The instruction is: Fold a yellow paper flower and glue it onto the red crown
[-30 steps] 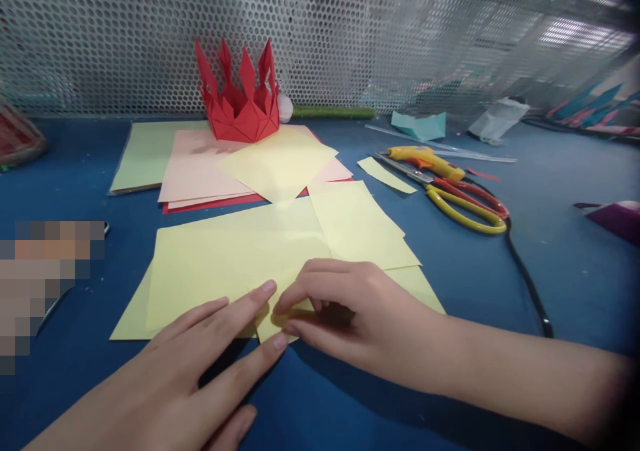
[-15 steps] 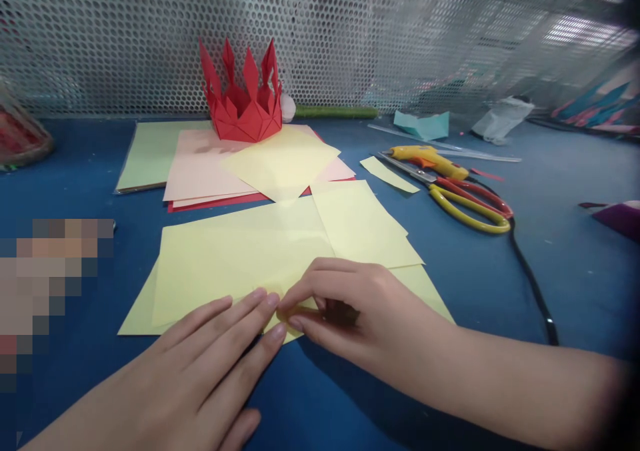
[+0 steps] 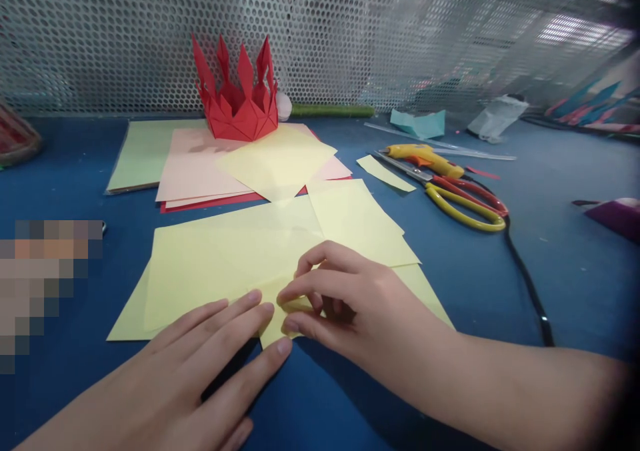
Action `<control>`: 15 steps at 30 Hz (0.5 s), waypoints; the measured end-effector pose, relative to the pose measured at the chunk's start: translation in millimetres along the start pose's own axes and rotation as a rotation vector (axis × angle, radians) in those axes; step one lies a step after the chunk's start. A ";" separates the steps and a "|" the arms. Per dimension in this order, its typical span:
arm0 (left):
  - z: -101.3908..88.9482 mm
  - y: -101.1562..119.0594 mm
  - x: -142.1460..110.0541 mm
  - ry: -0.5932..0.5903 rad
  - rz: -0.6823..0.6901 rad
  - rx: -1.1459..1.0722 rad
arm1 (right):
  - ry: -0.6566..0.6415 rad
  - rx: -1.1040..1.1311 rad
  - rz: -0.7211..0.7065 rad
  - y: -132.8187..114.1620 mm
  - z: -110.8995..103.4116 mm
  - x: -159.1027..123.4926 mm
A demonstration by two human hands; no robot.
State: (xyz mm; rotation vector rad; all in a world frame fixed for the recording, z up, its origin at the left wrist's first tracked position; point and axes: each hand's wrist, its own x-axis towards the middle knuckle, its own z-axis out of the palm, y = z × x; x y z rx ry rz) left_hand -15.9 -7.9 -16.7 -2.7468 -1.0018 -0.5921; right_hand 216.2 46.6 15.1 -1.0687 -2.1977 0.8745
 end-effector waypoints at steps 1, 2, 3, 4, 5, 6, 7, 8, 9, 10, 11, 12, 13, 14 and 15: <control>1.4 1.6 -2.3 -0.011 -0.023 0.012 | 0.007 -0.012 -0.005 0.2 -0.1 -0.1; 2.7 3.1 -4.7 -0.026 -0.043 0.022 | 0.012 -0.024 -0.005 0.3 -0.2 -0.4; 3.8 4.5 -7.0 -0.039 -0.057 0.029 | 0.019 -0.035 -0.004 0.3 -0.3 -0.7; 4.6 5.5 -9.0 -0.048 -0.067 0.034 | 0.023 -0.047 -0.001 0.2 -0.3 -1.1; 4.9 6.1 -10.6 -0.056 -0.073 0.039 | 0.025 -0.058 0.003 0.0 -0.2 -1.5; 4.7 6.2 -11.5 -0.060 -0.075 0.043 | 0.025 -0.067 0.002 -0.2 -0.1 -1.9; 3.9 5.8 -11.7 -0.061 -0.073 0.047 | 0.027 -0.077 -0.002 -0.4 0.0 -2.2; 2.7 4.9 -11.2 -0.062 -0.067 0.049 | 0.028 -0.087 -0.009 -0.6 0.0 -2.4; 1.1 3.6 -10.1 -0.061 -0.057 0.051 | 0.025 -0.099 -0.015 -0.7 -0.3 -2.4; -0.8 2.1 -8.5 -0.058 -0.039 0.049 | 0.019 -0.112 -0.016 -0.6 -0.8 -2.1; -2.6 0.5 -6.6 -0.054 -0.013 0.044 | 0.012 -0.126 -0.013 -0.5 -1.8 -1.5; -4.2 -1.1 -4.6 -0.050 0.013 0.033 | 0.000 -0.137 -0.002 -0.4 -3.1 -0.6; -5.6 -2.5 -2.6 -0.045 0.040 0.019 | -0.020 -0.143 0.016 -0.4 -4.9 0.6; -6.5 -3.6 -0.9 -0.040 0.059 0.004 | -0.046 -0.142 0.039 -0.6 -7.1 2.0; -7.0 -4.4 0.5 -0.037 0.069 -0.011 | -0.078 -0.133 0.072 -0.9 -9.7 3.5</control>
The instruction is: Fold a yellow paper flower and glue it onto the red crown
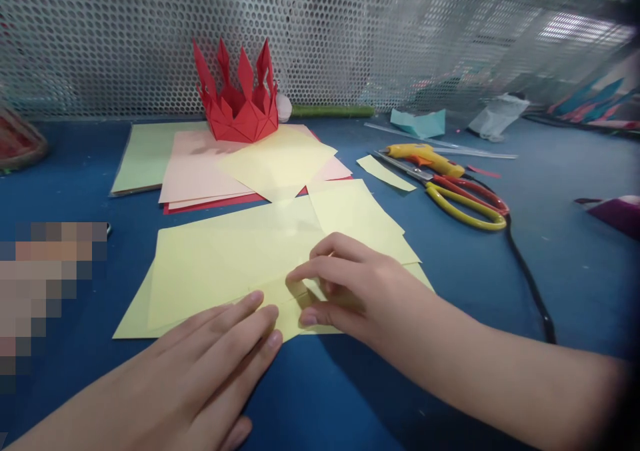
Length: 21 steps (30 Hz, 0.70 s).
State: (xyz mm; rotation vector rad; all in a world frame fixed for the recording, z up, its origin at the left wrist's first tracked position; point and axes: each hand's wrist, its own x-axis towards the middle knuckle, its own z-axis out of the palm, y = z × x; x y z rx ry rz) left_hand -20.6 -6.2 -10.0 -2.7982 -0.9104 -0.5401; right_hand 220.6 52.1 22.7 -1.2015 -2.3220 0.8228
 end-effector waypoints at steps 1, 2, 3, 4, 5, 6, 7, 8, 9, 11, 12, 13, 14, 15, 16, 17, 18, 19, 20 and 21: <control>-0.2 -0.6 0.9 0.003 0.002 -0.014 | -0.038 0.016 0.034 -0.2 -3.0 1.2; 0.0 -0.8 1.5 0.002 0.002 -0.027 | -0.078 0.035 0.075 -0.4 -6.2 2.1; 0.3 -0.9 1.9 0.005 0.005 -0.036 | -0.116 0.058 0.115 -0.5 -9.5 2.7; 0.7 -0.7 2.0 0.010 0.009 -0.043 | -0.144 0.083 0.149 -0.5 -12.8 2.9; 1.0 -0.5 2.1 0.017 0.010 -0.048 | -0.169 0.108 0.172 -0.1 -16.0 2.8; 1.2 -0.3 2.3 0.021 0.013 -0.049 | -0.192 0.133 0.184 0.6 -18.9 2.5; 1.3 -0.1 2.7 0.033 0.015 -0.045 | -0.212 0.155 0.185 1.4 -21.4 2.1; 1.2 0.1 3.2 0.042 0.013 -0.039 | -0.229 0.176 0.180 2.3 -23.3 1.7; 0.9 0.2 3.8 0.043 0.012 -0.035 | -0.242 0.195 0.173 3.0 -24.2 1.3; 0.1 0.2 5.1 0.041 0.023 -0.034 | -0.250 0.225 0.176 3.2 -23.0 0.6; -0.3 0.0 5.5 0.029 0.034 -0.032 | -0.236 0.230 0.179 2.4 -20.6 0.2; -0.8 -0.2 5.8 0.015 0.046 -0.026 | -0.216 0.220 0.175 1.2 -17.4 -0.4; -1.3 -0.4 5.8 -0.005 0.056 -0.016 | -0.183 0.192 0.158 -0.4 -13.6 -1.2; -1.8 -0.6 5.6 -0.035 0.076 0.002 | -0.149 0.147 0.123 -2.2 -9.7 -2.1; -2.2 -0.7 5.2 -0.033 0.073 0.016 | -0.120 0.096 0.082 -4.1 -6.0 -3.0; -2.7 -0.8 4.7 -0.060 0.083 0.026 | -0.105 0.060 0.055 -5.9 -3.1 -3.8; -3.1 -0.7 4.3 -0.091 0.105 0.038 | -0.105 0.039 0.043 -7.5 -1.2 -4.5; -3.4 -0.6 4.0 -0.086 0.123 0.048 | -0.115 0.038 0.044 -8.6 -0.6 -4.9; -3.5 -0.5 3.8 -0.103 0.138 0.051 | -0.133 0.055 0.056 -9.2 -1.0 -5.0; -3.3 -0.5 3.8 -0.118 0.143 0.054 | -0.150 0.080 0.067 -9.2 -2.6 -4.9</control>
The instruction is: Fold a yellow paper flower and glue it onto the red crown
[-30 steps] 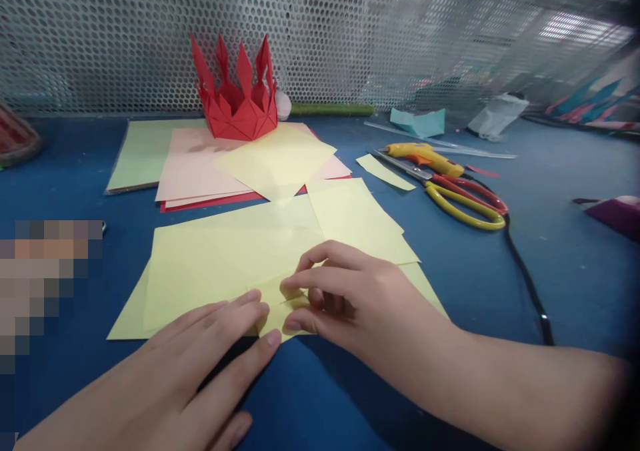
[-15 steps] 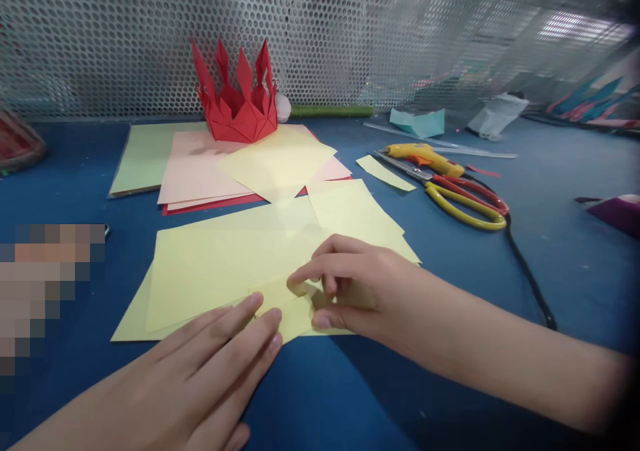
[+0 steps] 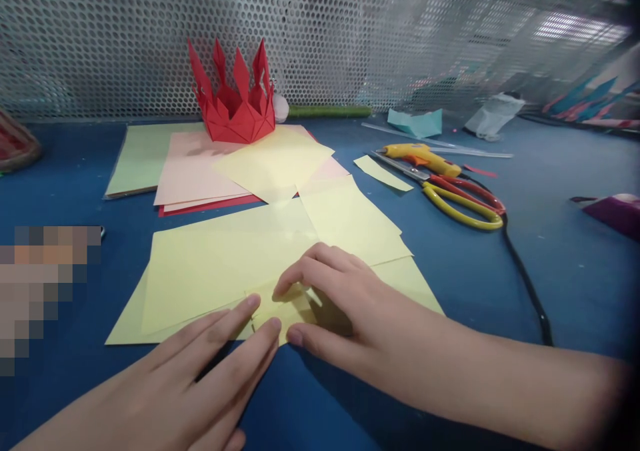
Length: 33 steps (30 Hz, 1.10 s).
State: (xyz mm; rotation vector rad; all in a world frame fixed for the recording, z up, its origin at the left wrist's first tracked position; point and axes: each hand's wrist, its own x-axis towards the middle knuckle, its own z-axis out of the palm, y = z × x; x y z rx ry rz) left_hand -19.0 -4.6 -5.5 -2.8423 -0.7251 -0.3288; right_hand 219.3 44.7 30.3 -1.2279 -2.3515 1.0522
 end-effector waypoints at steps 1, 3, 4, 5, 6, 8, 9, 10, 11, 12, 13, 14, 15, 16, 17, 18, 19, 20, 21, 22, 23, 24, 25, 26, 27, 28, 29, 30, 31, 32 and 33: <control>0.4 -0.1 0.1 0.007 -0.006 0.001 | -0.017 0.029 0.008 0.4 -2.4 0.0; 1.5 -1.1 0.1 0.057 -0.043 -0.014 | -0.049 0.087 0.000 2.9 -8.3 0.0; 2.0 -2.1 0.0 0.096 -0.067 -0.026 | -0.066 0.109 -0.008 4.8 -11.3 0.1; 2.3 -3.4 -0.1 0.123 -0.069 -0.041 | -0.086 0.123 -0.016 6.9 -13.7 0.1; 2.3 -4.8 -0.3 0.128 -0.041 -0.042 | -0.105 0.129 -0.017 8.9 -15.5 0.2; 1.5 -6.9 -0.8 0.132 -0.080 -0.053 | -0.104 0.126 -0.003 11.9 -16.5 0.4; 1.0 -7.3 -1.1 0.125 -0.101 -0.054 | -0.081 0.121 0.000 12.6 -15.7 0.5; 0.6 -7.0 -1.3 0.122 -0.145 -0.057 | -0.047 0.113 -0.014 12.7 -14.3 0.5; 0.6 -5.9 -1.5 0.119 -0.189 -0.058 | -0.007 0.105 -0.049 12.2 -12.4 0.5; 1.0 -4.3 -1.6 0.112 -0.229 -0.056 | 0.030 0.095 -0.100 11.2 -10.5 0.4; 1.8 -2.3 -1.6 0.105 -0.270 -0.053 | 0.052 0.080 -0.160 10.0 -8.7 0.3; 2.8 -0.2 -1.4 0.103 -0.301 -0.050 | 0.059 0.058 -0.222 8.6 -7.1 0.2; 3.9 1.7 -1.2 0.100 -0.314 -0.041 | 0.054 0.023 -0.280 7.3 -6.0 -0.1; 4.8 3.2 -0.8 0.097 -0.315 -0.027 | 0.040 -0.027 -0.333 6.2 -5.3 -0.4; 5.3 4.2 -0.4 0.096 -0.306 -0.015 | 0.026 -0.085 -0.381 5.3 -4.9 -0.7; 5.3 4.8 0.0 0.098 -0.301 -0.007 | 0.015 -0.144 -0.426 4.7 -4.9 -1.1; 4.7 4.9 0.5 0.101 -0.303 -0.007 | 0.016 -0.195 -0.467 4.2 -5.2 -1.6; 3.7 4.7 1.1 0.104 -0.309 -0.012 | 0.022 -0.231 -0.498 4.0 -5.7 -2.0; 2.3 4.4 1.7 0.104 -0.314 -0.020 | 0.033 -0.248 -0.521 4.0 -6.3 -2.3; 0.8 4.0 2.2 0.108 -0.316 -0.024 | 0.045 -0.251 -0.533 4.2 -6.9 -2.5; -0.5 3.4 2.6 0.113 -0.316 -0.024 | 0.052 -0.250 -0.538 4.6 -7.3 -2.6; -1.4 2.7 2.8 0.116 -0.316 -0.022 | 0.050 -0.253 -0.538 5.3 -7.6 -2.4; -1.8 1.7 2.6 0.117 -0.318 -0.018 | 0.043 -0.261 -0.535 6.2 -7.7 -2.0; -1.6 0.4 2.0 0.117 -0.321 -0.015 | 0.032 -0.271 -0.531 7.2 -7.7 -1.5; -0.9 -1.2 0.9 0.114 -0.314 -0.013 | 0.021 -0.284 -0.526 8.3 -7.6 -0.8; 0.1 -3.1 -0.5 0.103 -0.292 -0.009 | 0.013 -0.298 -0.524 9.4 -7.7 -0.2; 1.3 -5.2 -2.2 0.085 -0.255 -0.001 | 0.015 -0.312 -0.528 10.3 -8.0 0.5; 2.2 -7.2 -3.9 0.070 -0.211 0.011 | 0.024 -0.326 -0.537 11.0 -8.7 1.0; 2.8 -8.8 -5.3 0.048 -0.168 0.023 | 0.041 -0.343 -0.555 11.5 -9.8 1.3; 2.8 -10.0 -6.3 0.033 -0.141 0.034 | 0.066 -0.371 -0.577 11.7 -11.3 1.4; 2.4 -10.5 -6.7 0.027 -0.124 0.041 | 0.097 -0.412 -0.600 11.7 -13.2 1.3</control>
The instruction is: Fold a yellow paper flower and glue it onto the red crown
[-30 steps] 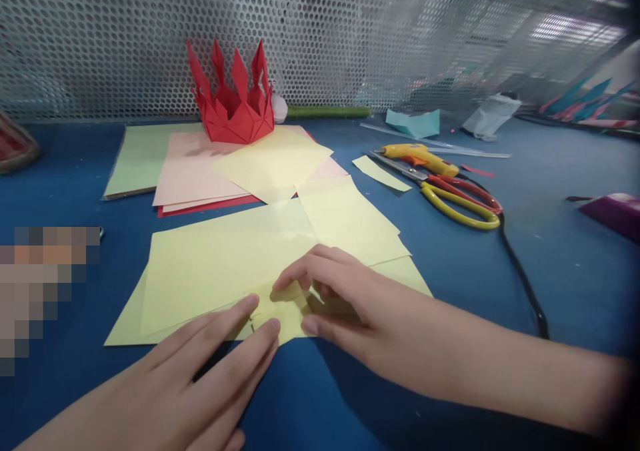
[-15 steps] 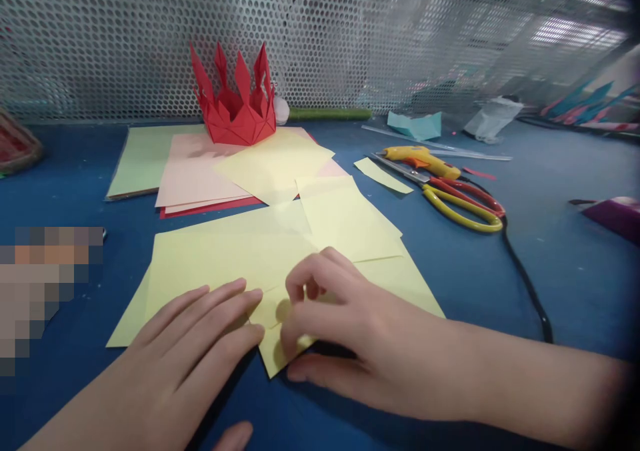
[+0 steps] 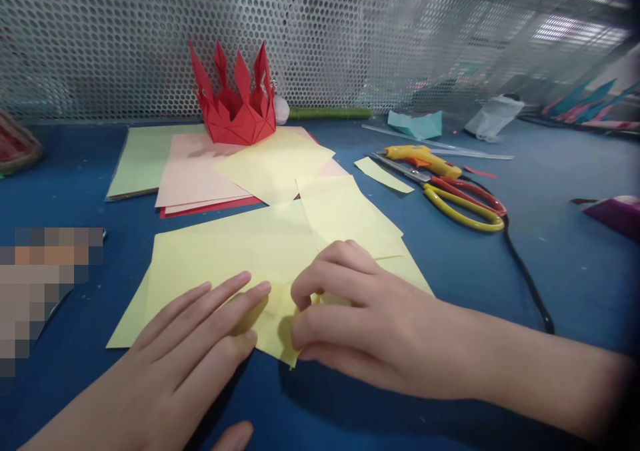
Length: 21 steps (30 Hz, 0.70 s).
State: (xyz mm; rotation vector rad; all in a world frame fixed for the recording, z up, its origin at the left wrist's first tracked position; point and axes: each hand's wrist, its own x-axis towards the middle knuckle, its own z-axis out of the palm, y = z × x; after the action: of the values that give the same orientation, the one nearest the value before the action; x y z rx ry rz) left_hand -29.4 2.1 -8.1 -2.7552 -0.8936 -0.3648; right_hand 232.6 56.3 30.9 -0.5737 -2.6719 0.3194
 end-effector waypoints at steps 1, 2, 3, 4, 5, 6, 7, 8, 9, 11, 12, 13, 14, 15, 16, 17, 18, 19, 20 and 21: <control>-0.9 0.1 0.4 0.000 0.004 0.001 | 0.024 -0.055 -0.016 0.7 -2.0 -0.1; -2.0 0.8 1.4 0.012 -0.005 -0.008 | 0.047 -0.114 -0.021 1.5 -4.2 -0.1; -3.1 2.0 3.0 0.025 -0.022 -0.024 | 0.070 -0.173 -0.017 2.4 -6.3 -0.2; -4.0 3.4 4.8 0.040 -0.041 -0.041 | 0.093 -0.229 -0.005 3.6 -8.2 -0.1; -4.5 4.9 6.7 0.061 -0.062 -0.054 | 0.116 -0.276 0.004 5.1 -9.8 -0.1; -4.6 6.2 8.3 0.078 -0.079 -0.066 | 0.134 -0.313 0.007 6.8 -10.8 -0.1; -4.3 7.1 9.5 0.093 -0.086 -0.078 | 0.141 -0.343 0.003 8.5 -11.3 -0.1; -3.5 7.8 10.2 0.113 -0.081 -0.093 | 0.139 -0.364 -0.003 10.1 -11.4 -0.2; -2.5 8.2 10.2 0.129 -0.076 -0.109 | 0.128 -0.370 -0.002 11.6 -10.9 -0.3; -0.1 8.8 9.0 0.158 -0.078 -0.153 | 0.080 -0.322 0.030 13.2 -9.1 -0.7; 0.9 9.2 8.2 0.164 -0.083 -0.165 | 0.056 -0.272 0.061 13.3 -7.9 -0.9; 1.7 9.7 7.4 0.163 -0.089 -0.168 | 0.041 -0.215 0.086 13.2 -6.6 -1.0; 2.1 10.3 6.9 0.164 -0.089 -0.166 | 0.029 -0.164 0.106 12.7 -5.2 -1.0; 2.3 10.9 6.7 0.152 -0.087 -0.161 | 0.024 -0.130 0.122 12.2 -3.9 -0.9; 2.1 11.4 6.9 0.148 -0.078 -0.158 | 0.030 -0.114 0.141 11.7 -2.7 -0.8; 1.8 11.7 7.3 0.148 -0.074 -0.155 | 0.039 -0.108 0.165 11.3 -1.5 -0.6; 1.4 11.7 7.8 0.149 -0.066 -0.158 | 0.044 -0.099 0.188 10.9 -0.5 -0.4; 1.0 11.5 8.4 0.153 -0.063 -0.165 | 0.042 -0.077 0.206 10.6 0.4 -0.2; 0.9 11.2 9.0 0.155 -0.067 -0.176 | 0.038 -0.047 0.215 10.2 1.1 0.0; 1.0 10.7 9.4 0.158 -0.072 -0.191 | 0.035 -0.012 0.209 9.9 1.6 0.3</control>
State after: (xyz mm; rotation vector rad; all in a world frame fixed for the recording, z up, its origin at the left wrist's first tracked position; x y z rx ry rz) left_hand -15.5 -1.1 -7.7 -2.8186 -0.9647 -0.7045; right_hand 235.1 65.1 26.7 -0.8570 -2.5856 0.3478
